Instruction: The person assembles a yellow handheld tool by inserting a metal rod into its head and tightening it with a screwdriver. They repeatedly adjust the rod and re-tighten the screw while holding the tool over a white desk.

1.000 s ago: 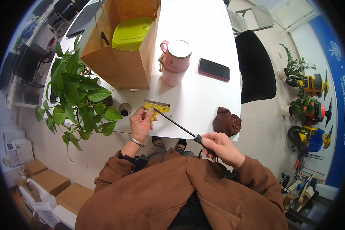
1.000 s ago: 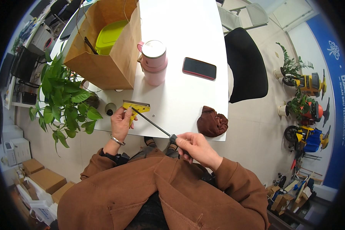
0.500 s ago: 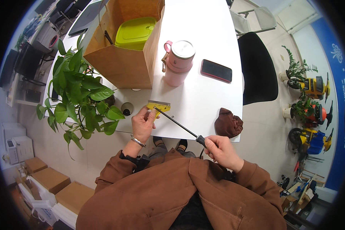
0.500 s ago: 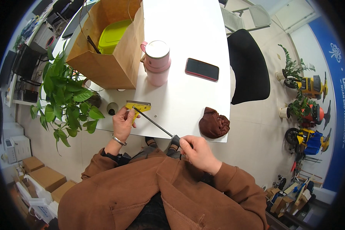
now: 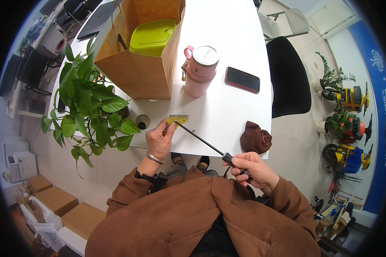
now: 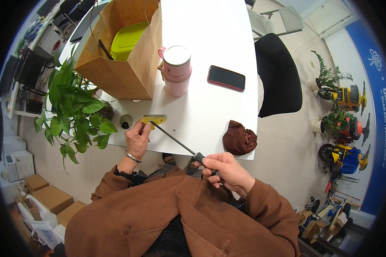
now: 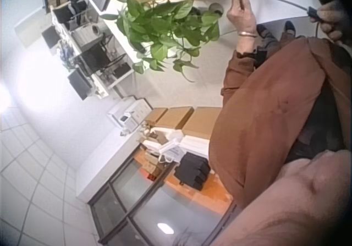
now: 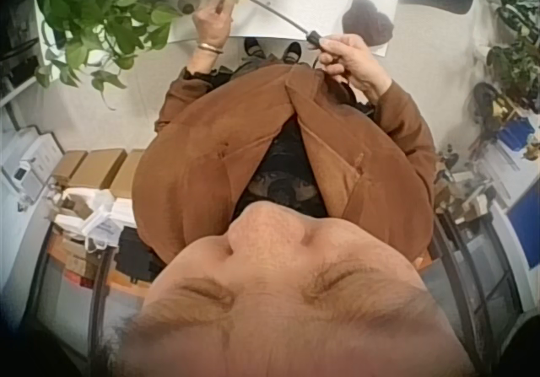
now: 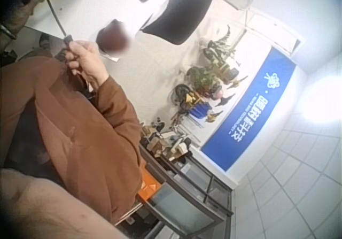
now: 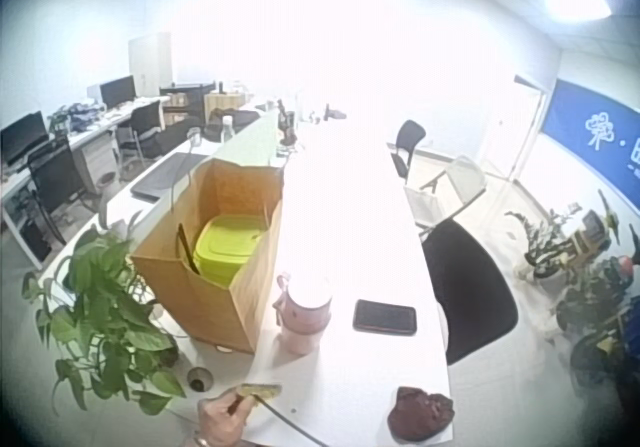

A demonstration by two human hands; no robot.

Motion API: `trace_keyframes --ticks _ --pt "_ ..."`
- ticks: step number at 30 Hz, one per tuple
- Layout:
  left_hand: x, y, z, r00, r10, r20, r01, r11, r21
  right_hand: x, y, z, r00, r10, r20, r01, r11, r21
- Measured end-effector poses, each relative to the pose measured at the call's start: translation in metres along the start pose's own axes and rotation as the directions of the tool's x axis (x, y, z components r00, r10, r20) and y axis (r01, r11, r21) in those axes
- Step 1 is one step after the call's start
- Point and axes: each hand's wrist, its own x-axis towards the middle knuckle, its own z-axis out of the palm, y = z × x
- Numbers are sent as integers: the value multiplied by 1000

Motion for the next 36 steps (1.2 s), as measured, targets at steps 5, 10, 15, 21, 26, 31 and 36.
trace_keyframes --ticks 5,10,15,21,26,31,36 --pt "0 6 -2 998 51 25 -53 994 100 -6 1 7 974 -197 -108 133 893 -429" --pt "0 12 -1 998 68 0 -68 985 159 -4 13 14 768 -637 72 345 315 -884" --pt "0 11 -2 997 -55 55 51 996 76 0 17 17 563 -768 305 187 -242 -952" --pt "-1 9 2 993 -103 61 99 993 60 -3 15 18 479 -724 496 52 -541 -839" --pt "0 9 1 1000 -25 3 24 998 56 2 5 10 716 -685 133 379 221 -899" --pt "1 12 -3 998 60 -23 -55 984 171 8 -7 -8 989 -124 -77 91 938 -334" --pt "3 16 -5 994 108 -29 -99 969 228 17 4 -11 950 -308 -59 180 689 -702"
